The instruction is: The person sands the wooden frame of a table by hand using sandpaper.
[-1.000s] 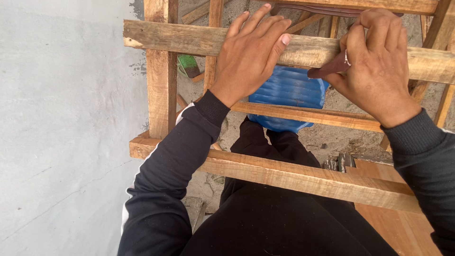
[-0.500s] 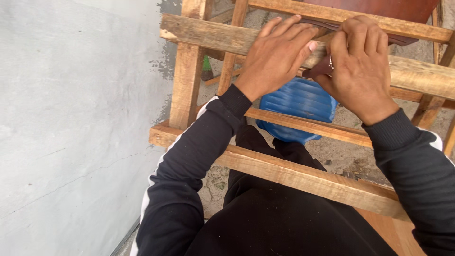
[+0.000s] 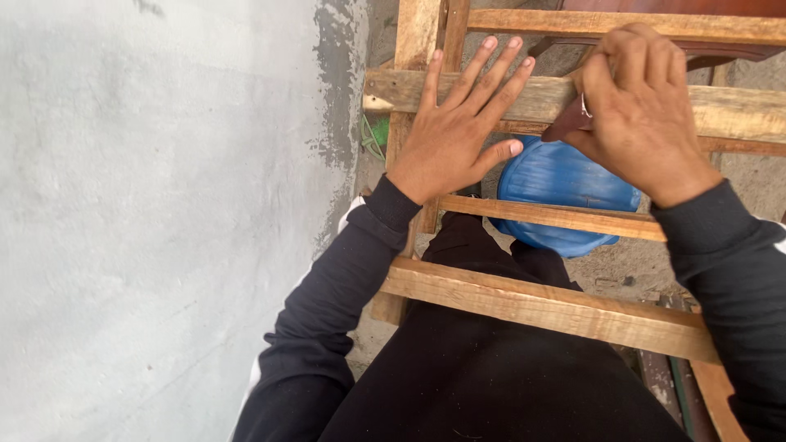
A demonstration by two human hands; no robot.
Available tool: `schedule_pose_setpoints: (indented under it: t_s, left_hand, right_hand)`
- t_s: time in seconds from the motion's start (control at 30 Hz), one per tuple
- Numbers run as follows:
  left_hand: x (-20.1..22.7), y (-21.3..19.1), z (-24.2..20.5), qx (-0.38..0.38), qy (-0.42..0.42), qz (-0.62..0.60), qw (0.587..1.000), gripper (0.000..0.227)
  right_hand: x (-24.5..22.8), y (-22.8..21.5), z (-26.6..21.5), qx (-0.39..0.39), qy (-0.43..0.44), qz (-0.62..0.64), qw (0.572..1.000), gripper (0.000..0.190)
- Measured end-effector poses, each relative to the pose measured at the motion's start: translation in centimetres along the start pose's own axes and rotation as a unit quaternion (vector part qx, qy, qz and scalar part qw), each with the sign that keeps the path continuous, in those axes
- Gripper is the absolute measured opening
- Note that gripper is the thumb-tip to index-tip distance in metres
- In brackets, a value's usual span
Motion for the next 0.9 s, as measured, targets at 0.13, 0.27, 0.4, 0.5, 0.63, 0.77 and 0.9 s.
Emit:
schedule_pose_setpoints:
  t_s: [0.13, 0.27, 0.4, 0.5, 0.63, 0.77, 0.9]
  left_hand:
    - [-0.4, 0.0, 0.3, 0.068, 0.024, -0.053, 0.996, 0.093]
    - [-0.8, 0.1, -0.1, 0.087, 0.031, -0.102, 0.99, 0.105]
    - [-1.1, 0.3, -0.2, 0.086, 0.045, -0.144, 0.985, 0.118]
    - [-1.2, 0.1, -0.1, 0.095, 0.048, -0.156, 0.982, 0.119]
    - [-1.5, 0.2, 0.2, 0.101, 0.046, -0.174, 0.978, 0.126]
    - [-3.7, -0.3, -0.8, 0.091, 0.007, -0.133, 0.987, 0.134]
    - [-6.1, -0.5, -3.3, 0.103, -0.004, -0.106, 0.989, 0.143]
  right_hand:
    - [2.3, -0.2, -0.6, -0.054, 0.061, 0.142, 0.987, 0.071]
    - [0.8, -0.9, 0.6, -0.033, 0.048, 0.143, 0.988, 0.062]
    - [-3.1, -1.4, 4.2, 0.002, 0.004, 0.092, 0.996, 0.066]
    - [-1.7, -0.6, 3.9, -0.073, 0.054, 0.189, 0.978, 0.065]
    - [-1.3, -0.1, 3.2, -0.068, 0.075, 0.208, 0.973, 0.074]
    - [-6.7, -2.0, 8.4, 0.017, 0.004, 0.178, 0.984, 0.07]
    - [-7.4, -1.3, 8.8, -0.008, -0.011, 0.188, 0.982, 0.073]
Point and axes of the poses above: each hand's wrist, its own z-axis towards the middle knuckle, its own y-axis out of the palm, x = y × z, the point moved 8 cm from there along z, towards the middle knuckle, and after that the axes turned 7 degrees about y, right-handed, at the moved point
